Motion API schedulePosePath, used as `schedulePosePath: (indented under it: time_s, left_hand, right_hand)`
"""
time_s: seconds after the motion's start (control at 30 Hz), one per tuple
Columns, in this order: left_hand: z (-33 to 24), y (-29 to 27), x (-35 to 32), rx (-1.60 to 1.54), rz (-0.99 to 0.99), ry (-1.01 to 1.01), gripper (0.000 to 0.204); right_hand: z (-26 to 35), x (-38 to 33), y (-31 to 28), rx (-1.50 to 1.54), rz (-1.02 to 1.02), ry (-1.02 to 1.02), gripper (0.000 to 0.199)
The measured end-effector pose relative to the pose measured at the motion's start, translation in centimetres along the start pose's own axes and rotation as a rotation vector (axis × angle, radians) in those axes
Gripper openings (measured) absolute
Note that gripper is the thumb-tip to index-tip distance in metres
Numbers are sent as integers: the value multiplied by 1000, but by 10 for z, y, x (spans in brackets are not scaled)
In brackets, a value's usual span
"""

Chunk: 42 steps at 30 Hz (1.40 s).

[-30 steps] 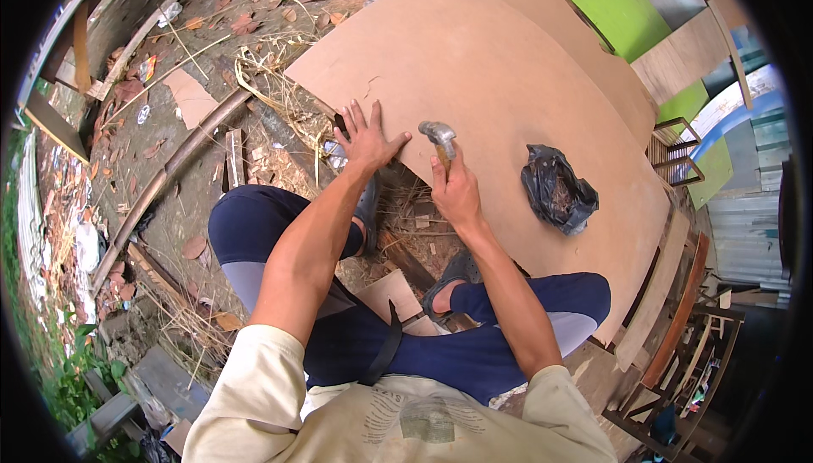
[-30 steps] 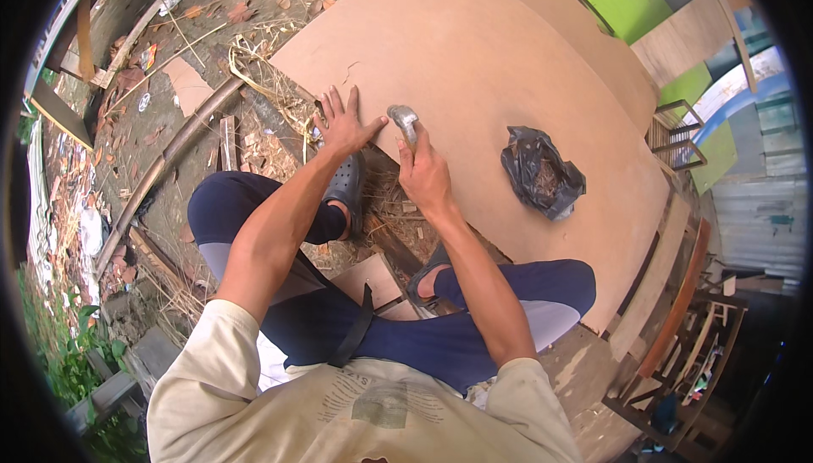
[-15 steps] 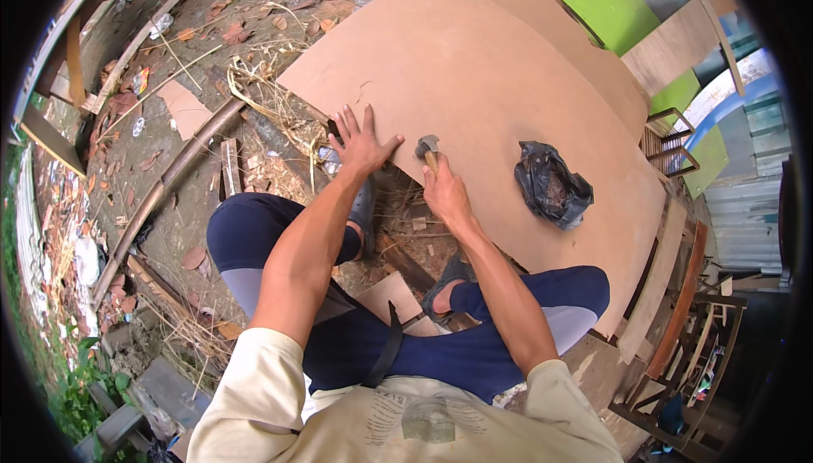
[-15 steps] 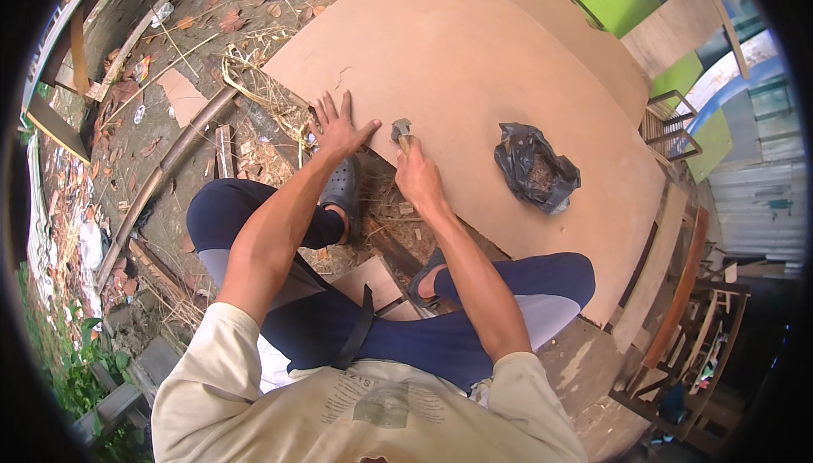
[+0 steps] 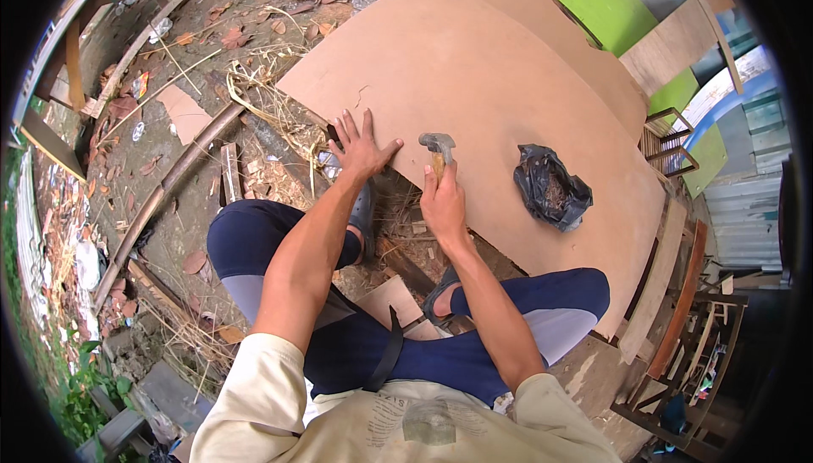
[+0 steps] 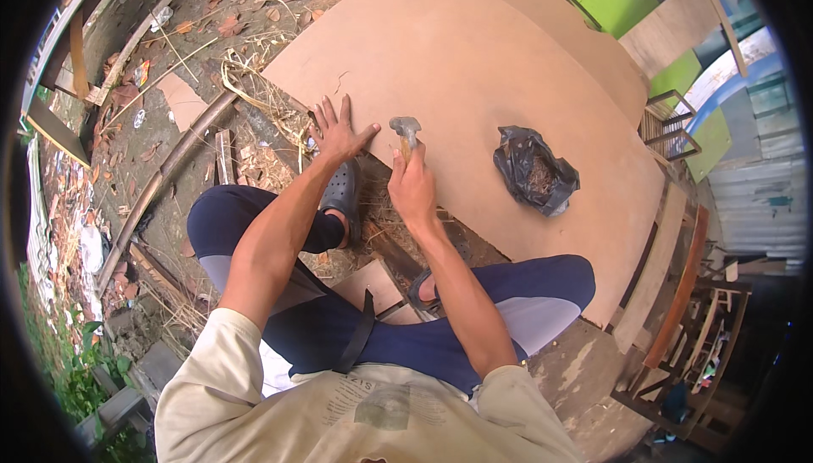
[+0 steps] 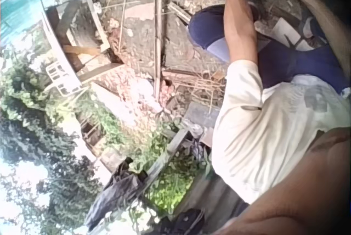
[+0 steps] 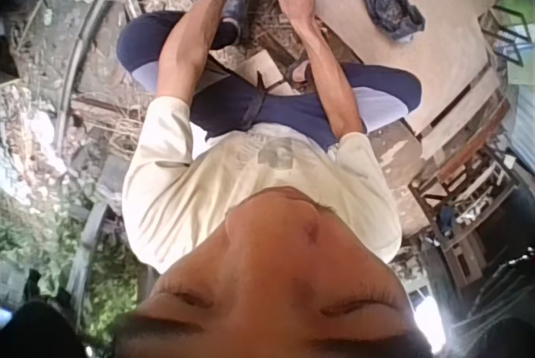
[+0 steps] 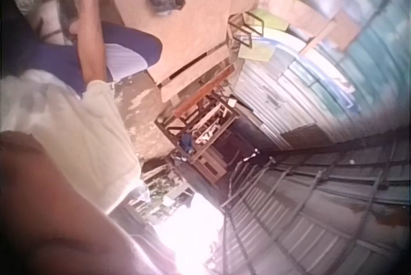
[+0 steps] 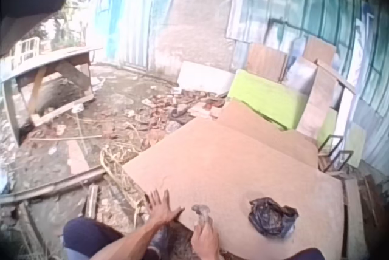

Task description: The person sits cross-legged and repeatedly hammers nails into a large board using a hammer. They retrieve nails from a black plastic bag and drive them into the board's edge.

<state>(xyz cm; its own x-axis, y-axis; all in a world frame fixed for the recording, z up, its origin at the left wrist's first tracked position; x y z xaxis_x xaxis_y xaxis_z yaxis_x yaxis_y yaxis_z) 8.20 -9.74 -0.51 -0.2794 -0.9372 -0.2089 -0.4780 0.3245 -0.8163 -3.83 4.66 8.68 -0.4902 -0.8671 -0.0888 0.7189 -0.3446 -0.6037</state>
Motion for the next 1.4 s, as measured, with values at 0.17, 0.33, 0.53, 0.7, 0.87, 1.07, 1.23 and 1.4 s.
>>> schedulePosePath:
  time_s: [0.17, 0.33, 0.53, 0.7, 0.87, 1.07, 1.23, 1.4]
  left_hand:
    - [-4, 1, 4, -19, -9, 24, 116]
    - [1, -2, 2, -17, -4, -3, 113]
    - [1, -1, 5, -30, -4, -3, 115]
    - [3, 3, 4, -42, -10, -4, 115]
    - [-3, -2, 2, -34, 16, -9, 115]
    - [2, 3, 4, -29, 7, 0, 115]
    - [2, 3, 4, -14, 5, -4, 114]
    - [1, 1, 6, -41, 4, 18, 116]
  right_hand:
    - [-27, 15, 20, -247, 102, 99, 26]
    - [6, -8, 8, 60, -50, 68, 27]
    - [-19, 14, 17, -115, 46, 228, 32]
    - [-9, 21, -17, -213, 87, 95, 30]
    - [-22, 28, -39, -398, 248, -35, 29]
    - [-25, 29, -44, -315, 227, -63, 29]
    - [6, 18, -34, 41, 32, -144, 30]
    - [-24, 31, 2, -375, 216, -32, 31]
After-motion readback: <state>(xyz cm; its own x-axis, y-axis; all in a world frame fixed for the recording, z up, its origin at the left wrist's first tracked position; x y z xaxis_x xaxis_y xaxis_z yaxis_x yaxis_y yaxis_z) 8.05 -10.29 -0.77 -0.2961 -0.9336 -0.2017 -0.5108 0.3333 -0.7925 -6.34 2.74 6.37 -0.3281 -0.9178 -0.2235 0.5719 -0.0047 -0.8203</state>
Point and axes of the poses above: each hand's wrist, its own x-axis towards the middle knuckle, its own y-axis out of the palm, z = x × y, the point moved 2 cm from there along x, towards the middle knuckle, and after that the axes turned 7 degrees about y, right-handed, at the moved point
